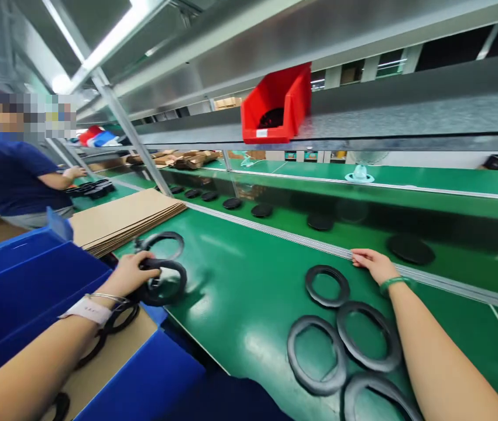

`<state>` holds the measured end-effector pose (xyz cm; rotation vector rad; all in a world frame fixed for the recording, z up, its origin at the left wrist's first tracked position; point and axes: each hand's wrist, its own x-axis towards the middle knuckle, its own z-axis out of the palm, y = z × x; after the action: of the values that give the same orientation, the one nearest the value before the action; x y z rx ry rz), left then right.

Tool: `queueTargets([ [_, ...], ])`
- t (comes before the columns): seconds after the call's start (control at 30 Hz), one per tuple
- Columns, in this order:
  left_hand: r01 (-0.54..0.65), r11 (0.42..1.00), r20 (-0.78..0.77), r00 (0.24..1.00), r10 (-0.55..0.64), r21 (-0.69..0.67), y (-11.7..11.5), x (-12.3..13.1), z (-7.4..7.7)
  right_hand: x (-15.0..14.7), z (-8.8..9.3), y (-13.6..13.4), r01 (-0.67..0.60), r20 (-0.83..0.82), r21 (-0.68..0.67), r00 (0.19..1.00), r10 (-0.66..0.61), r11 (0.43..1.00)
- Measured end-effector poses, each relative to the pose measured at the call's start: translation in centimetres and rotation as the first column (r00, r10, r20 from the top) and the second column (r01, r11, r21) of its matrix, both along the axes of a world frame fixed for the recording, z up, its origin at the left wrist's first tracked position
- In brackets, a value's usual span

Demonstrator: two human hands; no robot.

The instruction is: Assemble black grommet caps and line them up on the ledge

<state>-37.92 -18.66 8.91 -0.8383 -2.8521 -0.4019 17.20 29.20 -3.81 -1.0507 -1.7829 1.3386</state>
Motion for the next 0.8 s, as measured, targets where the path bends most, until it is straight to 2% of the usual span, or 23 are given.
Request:
queueTargets([
  [0.07, 0.202, 0.977, 0.049, 0.979, -0.199, -0.072, 4.1, 3.5, -1.8, 0.1, -0.1, 0.0, 0.004, -0.014, -0.021, 1.0, -0.004, 1.0],
  [0.13, 0.366, 0.921, 0.098, 0.93, -0.355, -0.134, 7.8, 7.2, -3.8, 0.2, -0.2, -0.3, 0.002, -0.021, -0.021, 1.0, -0.002, 1.0],
  [0.2, 0.475, 0.861, 0.109, 0.88, -0.463, -0.182, 11.0, 10.7, -5.4, 0.2, -0.1, -0.7, -0.008, -0.024, -0.017, 1.0, 0.007, 1.0],
  [0.27, 0.547, 0.809, 0.095, 0.836, -0.54, -0.213, 13.9, 13.6, -6.3, 0.2, 0.0, -0.9, -0.016, -0.025, -0.015, 1.0, 0.015, 1.0],
  [0.43, 0.681, 0.696, 0.109, 0.728, -0.677, -0.228, 20.3, 18.9, -6.3, 0.0, 0.4, -0.8, -0.037, -0.038, -0.035, 0.999, 0.036, 0.999],
  [0.57, 0.773, 0.604, 0.166, 0.633, -0.756, -0.193, 24.1, 22.1, -6.1, 0.0, 0.4, -0.8, -0.053, -0.068, -0.055, 0.997, 0.049, 0.997],
  [0.7, 0.831, 0.541, 0.209, 0.556, -0.804, -0.132, 26.2, 24.8, -6.3, -0.1, 0.7, -1.0, -0.063, -0.088, -0.081, 0.995, 0.056, 0.995],
  [0.8, 0.85, 0.522, 0.212, 0.524, -0.825, -0.07, 26.4, 26.4, -6.3, -0.1, 1.2, -1.0, -0.059, -0.087, -0.097, 0.995, 0.051, 0.993],
])
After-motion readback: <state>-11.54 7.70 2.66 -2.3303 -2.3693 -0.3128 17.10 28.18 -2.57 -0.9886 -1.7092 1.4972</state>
